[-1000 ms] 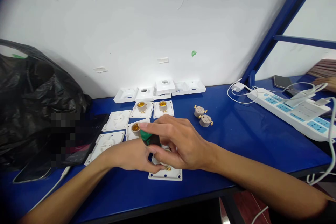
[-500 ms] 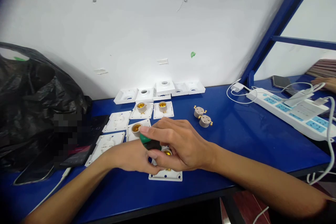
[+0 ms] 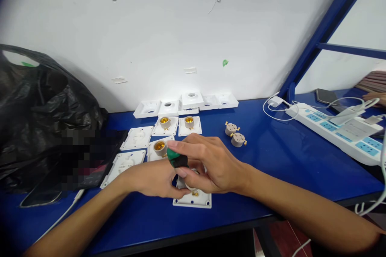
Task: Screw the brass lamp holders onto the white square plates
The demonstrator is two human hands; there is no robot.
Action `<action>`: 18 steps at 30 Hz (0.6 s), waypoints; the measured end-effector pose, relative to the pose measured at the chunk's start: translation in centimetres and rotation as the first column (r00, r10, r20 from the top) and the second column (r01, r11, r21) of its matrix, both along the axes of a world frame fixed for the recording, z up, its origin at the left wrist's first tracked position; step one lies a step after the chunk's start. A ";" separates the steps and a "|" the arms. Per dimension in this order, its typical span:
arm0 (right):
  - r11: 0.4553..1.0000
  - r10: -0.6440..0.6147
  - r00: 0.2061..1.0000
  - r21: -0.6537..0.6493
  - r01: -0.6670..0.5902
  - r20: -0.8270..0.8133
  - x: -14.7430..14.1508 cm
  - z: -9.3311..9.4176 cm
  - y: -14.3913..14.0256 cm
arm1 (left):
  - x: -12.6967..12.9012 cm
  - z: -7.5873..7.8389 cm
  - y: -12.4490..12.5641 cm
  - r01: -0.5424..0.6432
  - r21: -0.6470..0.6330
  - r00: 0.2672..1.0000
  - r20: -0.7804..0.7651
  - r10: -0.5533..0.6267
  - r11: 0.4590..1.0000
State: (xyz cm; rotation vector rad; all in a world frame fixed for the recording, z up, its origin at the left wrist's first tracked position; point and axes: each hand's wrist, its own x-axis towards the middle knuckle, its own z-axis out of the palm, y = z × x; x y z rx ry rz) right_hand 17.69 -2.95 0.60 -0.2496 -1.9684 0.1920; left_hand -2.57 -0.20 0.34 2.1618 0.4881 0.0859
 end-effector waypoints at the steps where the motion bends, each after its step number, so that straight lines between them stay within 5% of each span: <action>1: 1.000 0.003 1.000 -0.002 -0.003 0.001 0.0 0.0 0.0 | 0.0 0.0 0.0 -0.002 0.002 1.000 -0.006 0.002 1.000; 18: 0.999 0.028 1.000 -0.031 -0.028 0.001 0.1 -0.2 -0.2 | -0.1 -0.2 0.0 -0.005 0.016 1.000 0.026 0.005 1.000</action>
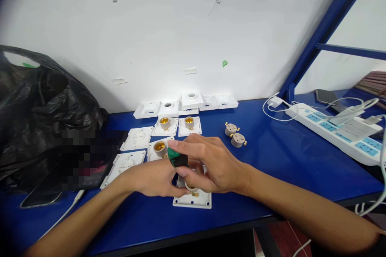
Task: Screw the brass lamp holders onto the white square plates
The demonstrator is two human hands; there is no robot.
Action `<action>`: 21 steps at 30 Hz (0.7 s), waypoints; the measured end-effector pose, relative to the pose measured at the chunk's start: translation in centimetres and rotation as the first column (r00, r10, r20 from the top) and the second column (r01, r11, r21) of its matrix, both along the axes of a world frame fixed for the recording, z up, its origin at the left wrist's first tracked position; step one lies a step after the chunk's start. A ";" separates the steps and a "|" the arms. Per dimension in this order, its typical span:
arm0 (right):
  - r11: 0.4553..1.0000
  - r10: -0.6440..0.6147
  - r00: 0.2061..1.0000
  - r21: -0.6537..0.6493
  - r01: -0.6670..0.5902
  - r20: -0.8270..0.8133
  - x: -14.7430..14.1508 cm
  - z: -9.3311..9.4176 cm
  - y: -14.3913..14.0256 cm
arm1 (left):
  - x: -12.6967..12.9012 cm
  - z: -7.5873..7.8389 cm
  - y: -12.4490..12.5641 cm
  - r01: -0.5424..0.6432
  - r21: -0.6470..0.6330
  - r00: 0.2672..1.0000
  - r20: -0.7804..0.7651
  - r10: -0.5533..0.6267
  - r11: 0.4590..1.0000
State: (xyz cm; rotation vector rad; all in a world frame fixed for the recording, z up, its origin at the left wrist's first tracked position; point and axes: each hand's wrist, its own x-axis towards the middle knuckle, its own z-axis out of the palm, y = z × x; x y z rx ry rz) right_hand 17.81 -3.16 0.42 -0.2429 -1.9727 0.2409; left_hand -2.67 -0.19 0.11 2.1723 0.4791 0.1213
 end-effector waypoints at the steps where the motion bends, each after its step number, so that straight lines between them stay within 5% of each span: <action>1: 1.000 0.004 1.000 0.000 -0.004 -0.002 0.0 0.0 0.0 | 0.0 0.0 0.0 0.000 -0.001 1.000 -0.002 0.000 1.000; 21: 1.000 0.005 1.000 -0.017 -0.005 0.007 0.0 0.0 0.1 | 0.0 0.3 0.0 -0.011 -0.026 0.999 -0.036 0.010 1.000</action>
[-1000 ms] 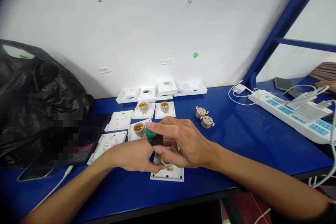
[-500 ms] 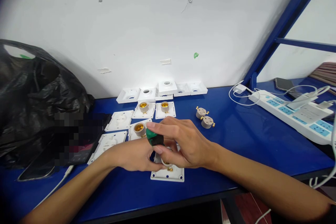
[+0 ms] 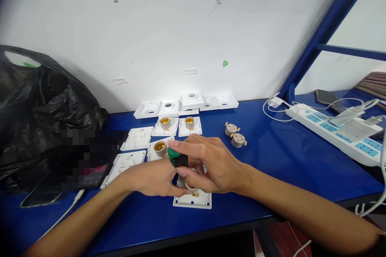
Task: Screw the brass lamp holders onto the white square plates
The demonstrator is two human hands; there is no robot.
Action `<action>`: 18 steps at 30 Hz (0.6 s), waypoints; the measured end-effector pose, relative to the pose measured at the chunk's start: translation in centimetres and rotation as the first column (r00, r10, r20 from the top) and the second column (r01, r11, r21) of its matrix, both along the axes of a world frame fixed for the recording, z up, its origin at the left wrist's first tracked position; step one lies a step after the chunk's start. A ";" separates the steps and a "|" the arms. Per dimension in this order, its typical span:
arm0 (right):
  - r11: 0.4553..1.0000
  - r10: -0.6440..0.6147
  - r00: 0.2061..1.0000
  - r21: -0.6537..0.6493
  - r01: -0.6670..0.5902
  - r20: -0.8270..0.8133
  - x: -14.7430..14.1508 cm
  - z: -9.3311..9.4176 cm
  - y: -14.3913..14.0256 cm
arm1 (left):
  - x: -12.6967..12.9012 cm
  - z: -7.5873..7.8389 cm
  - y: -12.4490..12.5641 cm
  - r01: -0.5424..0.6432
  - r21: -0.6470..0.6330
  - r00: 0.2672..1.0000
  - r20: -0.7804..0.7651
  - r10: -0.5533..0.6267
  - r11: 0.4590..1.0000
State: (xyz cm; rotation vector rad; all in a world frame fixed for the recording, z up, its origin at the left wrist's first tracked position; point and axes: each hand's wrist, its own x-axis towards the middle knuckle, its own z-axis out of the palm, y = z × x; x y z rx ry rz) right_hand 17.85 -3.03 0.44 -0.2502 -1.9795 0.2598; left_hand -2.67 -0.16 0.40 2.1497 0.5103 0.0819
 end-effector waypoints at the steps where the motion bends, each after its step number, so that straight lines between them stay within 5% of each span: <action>1: 1.000 -0.001 1.000 -0.002 0.001 0.003 0.0 0.0 0.0 | 0.0 0.0 0.0 0.000 -0.003 1.000 0.001 0.000 1.000; 18: 1.000 -0.014 1.000 0.002 0.014 0.023 0.0 0.1 0.0 | 0.0 0.0 -0.1 -0.006 0.004 1.000 0.000 0.006 1.000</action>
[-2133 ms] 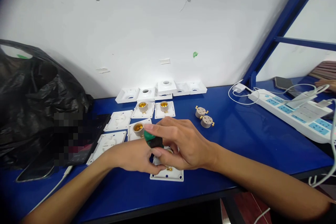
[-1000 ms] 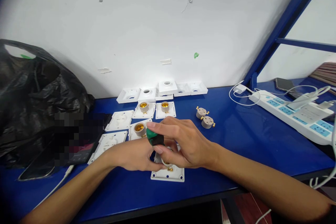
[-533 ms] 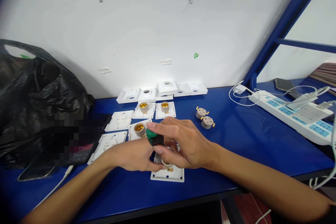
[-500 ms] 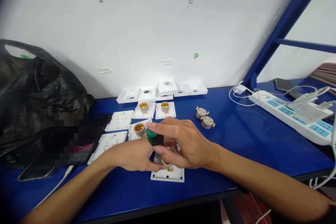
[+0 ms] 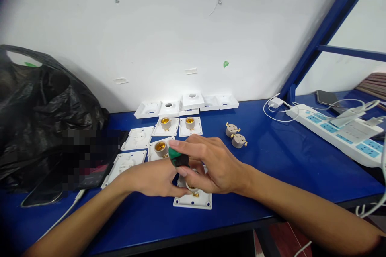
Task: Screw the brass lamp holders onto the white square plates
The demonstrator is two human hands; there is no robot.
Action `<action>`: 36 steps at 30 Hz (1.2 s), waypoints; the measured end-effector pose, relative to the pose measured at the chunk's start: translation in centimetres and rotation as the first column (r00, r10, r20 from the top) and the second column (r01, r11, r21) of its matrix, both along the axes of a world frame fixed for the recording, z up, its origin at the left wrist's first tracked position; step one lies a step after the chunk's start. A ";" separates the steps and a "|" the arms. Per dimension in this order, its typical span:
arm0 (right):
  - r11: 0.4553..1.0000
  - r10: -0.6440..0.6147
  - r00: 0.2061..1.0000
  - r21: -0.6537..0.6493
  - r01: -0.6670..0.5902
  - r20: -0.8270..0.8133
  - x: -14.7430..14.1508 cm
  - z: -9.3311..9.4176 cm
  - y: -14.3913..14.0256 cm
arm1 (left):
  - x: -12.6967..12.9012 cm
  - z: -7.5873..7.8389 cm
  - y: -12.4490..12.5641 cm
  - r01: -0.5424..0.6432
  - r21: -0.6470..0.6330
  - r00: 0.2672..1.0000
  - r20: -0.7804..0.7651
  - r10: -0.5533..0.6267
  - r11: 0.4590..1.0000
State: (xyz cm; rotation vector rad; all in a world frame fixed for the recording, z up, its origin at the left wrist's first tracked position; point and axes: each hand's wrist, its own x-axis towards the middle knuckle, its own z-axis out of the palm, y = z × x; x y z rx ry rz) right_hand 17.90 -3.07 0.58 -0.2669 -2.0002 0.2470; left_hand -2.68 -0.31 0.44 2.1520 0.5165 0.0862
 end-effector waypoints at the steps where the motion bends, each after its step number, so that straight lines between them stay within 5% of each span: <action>1: 1.000 0.000 1.000 -0.001 0.000 0.001 0.0 0.0 0.0 | 0.0 0.0 0.0 0.000 0.001 1.000 0.002 0.000 1.000; 36: 0.995 -0.100 0.993 0.011 0.099 0.059 0.1 0.3 -0.5 | -0.1 -0.2 -0.1 -0.015 0.021 1.000 -0.003 0.015 1.000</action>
